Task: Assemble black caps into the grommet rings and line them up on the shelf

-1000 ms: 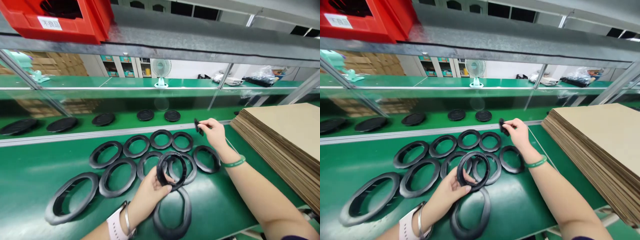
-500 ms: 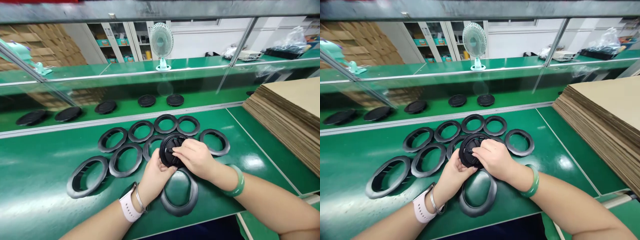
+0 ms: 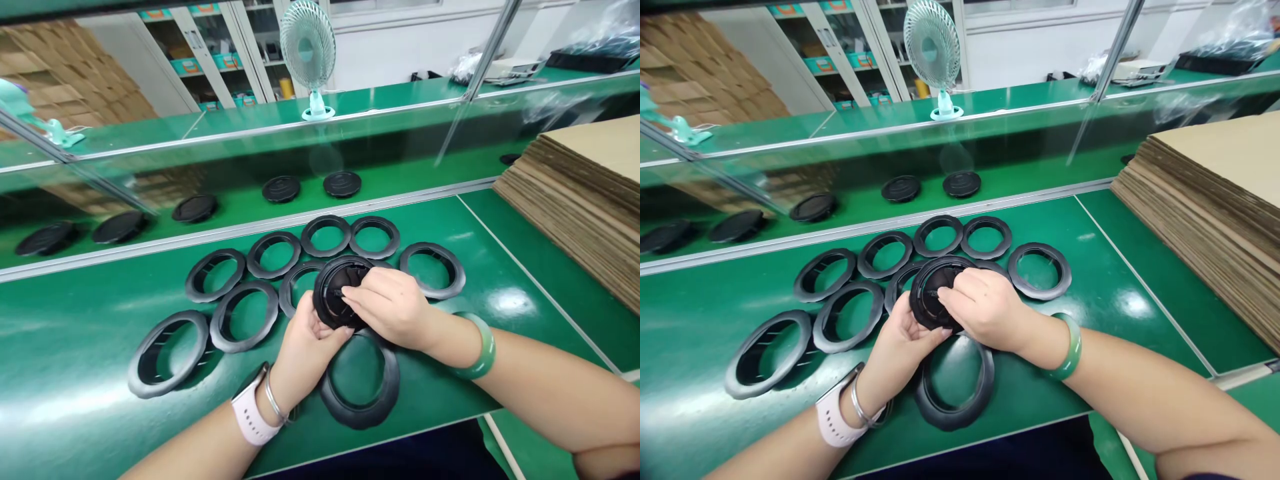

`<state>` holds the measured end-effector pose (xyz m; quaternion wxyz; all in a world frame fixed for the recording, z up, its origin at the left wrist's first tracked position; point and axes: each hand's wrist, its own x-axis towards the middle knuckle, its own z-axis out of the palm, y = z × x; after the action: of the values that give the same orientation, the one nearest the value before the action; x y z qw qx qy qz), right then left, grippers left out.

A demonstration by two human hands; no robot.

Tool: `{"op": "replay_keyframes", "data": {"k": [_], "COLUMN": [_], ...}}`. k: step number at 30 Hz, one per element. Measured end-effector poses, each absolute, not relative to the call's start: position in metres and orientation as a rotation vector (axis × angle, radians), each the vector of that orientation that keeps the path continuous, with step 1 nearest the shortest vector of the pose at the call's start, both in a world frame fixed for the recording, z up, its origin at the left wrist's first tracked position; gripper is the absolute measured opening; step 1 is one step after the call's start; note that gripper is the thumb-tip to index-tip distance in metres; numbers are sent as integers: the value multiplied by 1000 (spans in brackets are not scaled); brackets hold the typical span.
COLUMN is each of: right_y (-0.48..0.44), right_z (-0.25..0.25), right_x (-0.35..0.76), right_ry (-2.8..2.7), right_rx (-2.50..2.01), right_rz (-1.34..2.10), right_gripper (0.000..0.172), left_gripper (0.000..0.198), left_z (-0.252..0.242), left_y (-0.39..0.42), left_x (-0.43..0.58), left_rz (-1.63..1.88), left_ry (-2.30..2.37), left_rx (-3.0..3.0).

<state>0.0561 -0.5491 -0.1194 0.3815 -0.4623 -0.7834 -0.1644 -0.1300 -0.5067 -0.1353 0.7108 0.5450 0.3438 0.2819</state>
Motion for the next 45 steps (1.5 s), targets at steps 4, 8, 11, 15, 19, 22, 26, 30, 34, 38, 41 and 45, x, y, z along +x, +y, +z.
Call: {"op": "replay_keyframes", "data": {"k": [4, 8, 11, 15, 19, 22, 26, 30, 34, 38, 41, 45], "right_y": [-549, -549, -549, -550, -550, -550, -552, -552, -552, -553, -553, -554], "right_z": [-121, -122, -122, -120, -121, -122, -121, -121, -123, -125, -125, -125], "right_x": [54, 55, 56, 56, 55, 54, 52, 51, 49, 48, 47, 47], "right_ry": [-1963, -1940, -1922, -1891, -1861, -1849, -1844, -1838, -1816, -1812, -1825, -1804], "right_rx": [-1199, -1220, -1234, -1269, -1292, -1294, -1297, -1281, -1284, -1295, -1277, -1252], "right_rz": [-377, -305, -264, -189, -126, -113, -105, -93, -68, -67, -80, -86], "right_gripper": [10, 12, 14, 16, 16, 16, 17, 17, 15, 15, 15, 16], "left_gripper": [41, 42, 42, 41, 41, 43, 48, 50, 50, 50, 50, 51], "left_z": [-135, -134, -133, -132, -132, -132, -132, -132, -132, -133, -134, -134], "left_y": [-507, -507, -507, -507, -508, -508, -508, -507, -507, -509, -509, -509], "left_x": [-131, -131, -130, -131, -131, -132, -131, -131, -131, -132, -132, -133], "left_rz": [613, 601, 592, 585, 578, 589, 606, 604, 600, 595, 561, 573], "left_ry": [781, 795, 803, 813, 824, 830, 840, 828, 841, 879, 869, 870], "left_rx": [1235, 1255, 1264, 1284, 1323, 1361, 1392, 1385, 1390, 1405, 1333, 1354]}}
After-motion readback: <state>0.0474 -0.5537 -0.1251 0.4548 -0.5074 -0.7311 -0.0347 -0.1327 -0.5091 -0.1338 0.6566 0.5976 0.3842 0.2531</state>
